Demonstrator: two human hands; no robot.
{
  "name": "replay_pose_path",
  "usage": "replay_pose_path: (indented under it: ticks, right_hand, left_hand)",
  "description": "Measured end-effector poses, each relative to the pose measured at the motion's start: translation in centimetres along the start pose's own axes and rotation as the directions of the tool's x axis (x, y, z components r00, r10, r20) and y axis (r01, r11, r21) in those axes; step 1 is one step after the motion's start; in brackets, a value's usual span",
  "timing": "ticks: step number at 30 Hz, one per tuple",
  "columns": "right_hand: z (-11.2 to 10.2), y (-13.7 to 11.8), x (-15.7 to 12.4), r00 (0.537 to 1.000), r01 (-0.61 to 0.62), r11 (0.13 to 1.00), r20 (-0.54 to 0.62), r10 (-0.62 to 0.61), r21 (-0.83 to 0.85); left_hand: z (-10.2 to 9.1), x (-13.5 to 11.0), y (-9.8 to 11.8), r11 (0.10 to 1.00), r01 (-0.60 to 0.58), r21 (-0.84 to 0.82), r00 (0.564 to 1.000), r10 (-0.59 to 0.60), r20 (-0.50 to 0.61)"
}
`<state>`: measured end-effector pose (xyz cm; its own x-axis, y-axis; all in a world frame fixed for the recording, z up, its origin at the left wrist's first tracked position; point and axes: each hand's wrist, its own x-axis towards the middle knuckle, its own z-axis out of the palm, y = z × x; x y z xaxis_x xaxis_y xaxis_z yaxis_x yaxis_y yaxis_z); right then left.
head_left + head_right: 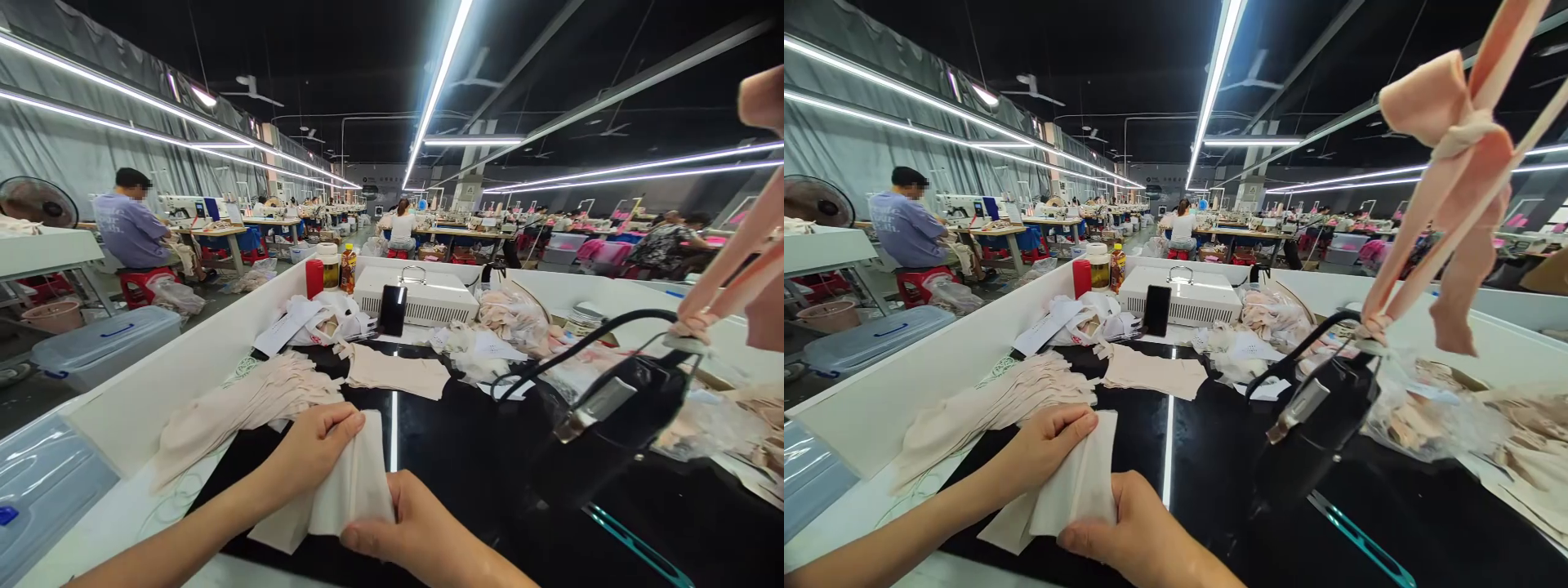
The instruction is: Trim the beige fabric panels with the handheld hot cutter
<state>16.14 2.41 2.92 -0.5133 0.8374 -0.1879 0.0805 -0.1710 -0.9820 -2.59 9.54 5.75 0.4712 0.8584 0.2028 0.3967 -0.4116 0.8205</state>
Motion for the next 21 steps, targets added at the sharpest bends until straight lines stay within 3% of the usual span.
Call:
replay_pose_path:
  ticks: [2,4,6,8,9,11,13,15,18,21]
  right_hand:
    - [-0.8,0.2,0.1,0.998,0.005,0.991,-0.066,-0.013,-0.132]
    - [-2.2,0.4,0.2,0.982,0.054,0.933,-0.152,-0.115,-0.355]
    - [-3.8,0.6,0.2,0.937,0.087,0.773,-0.213,-0.278,-0.629]
    - [-5.4,1.1,0.1,0.904,0.057,0.658,-0.241,-0.354,-0.751]
    - [-6.1,1.4,0.0,0.894,0.034,0.615,-0.251,-0.371,-0.788]
    - [-7.0,2.3,-0.2,0.882,-0.015,0.528,-0.260,-0.393,-0.849]
    - [-7.4,3.2,-0.4,0.867,-0.067,0.400,-0.252,-0.429,-0.914]
    - [-7.8,3.9,-0.3,0.853,-0.120,0.254,-0.230,-0.468,-0.960]
    - [-8.5,4.3,-0.2,0.831,-0.208,0.040,-0.199,-0.520,-0.977]
    - [-9.3,4.2,-0.1,0.790,-0.324,-0.112,-0.203,-0.579,-0.939]
  left_hand:
    - [-0.3,0.1,0.5,0.990,-0.090,0.105,0.996,0.092,-0.019]
    - [-0.5,0.0,1.0,0.938,-0.231,0.257,0.969,0.246,-0.027]
    - [-0.2,-0.4,1.4,0.801,-0.422,0.425,0.894,0.446,0.045]
    - [0.9,-1.0,1.2,0.610,-0.595,0.523,0.782,0.591,0.200]
    - [1.7,-1.4,0.9,0.531,-0.654,0.538,0.733,0.621,0.277]
    - [3.4,-2.1,-0.1,0.442,-0.709,0.549,0.683,0.625,0.379]
    - [4.9,-2.6,-1.2,0.393,-0.722,0.570,0.667,0.613,0.423]
    - [5.8,-2.9,-2.0,0.379,-0.710,0.593,0.681,0.583,0.443]
    - [6.1,-3.1,-2.5,0.393,-0.694,0.604,0.708,0.524,0.472]
    - [5.8,-3.4,-2.4,0.401,-0.690,0.602,0.717,0.492,0.493]
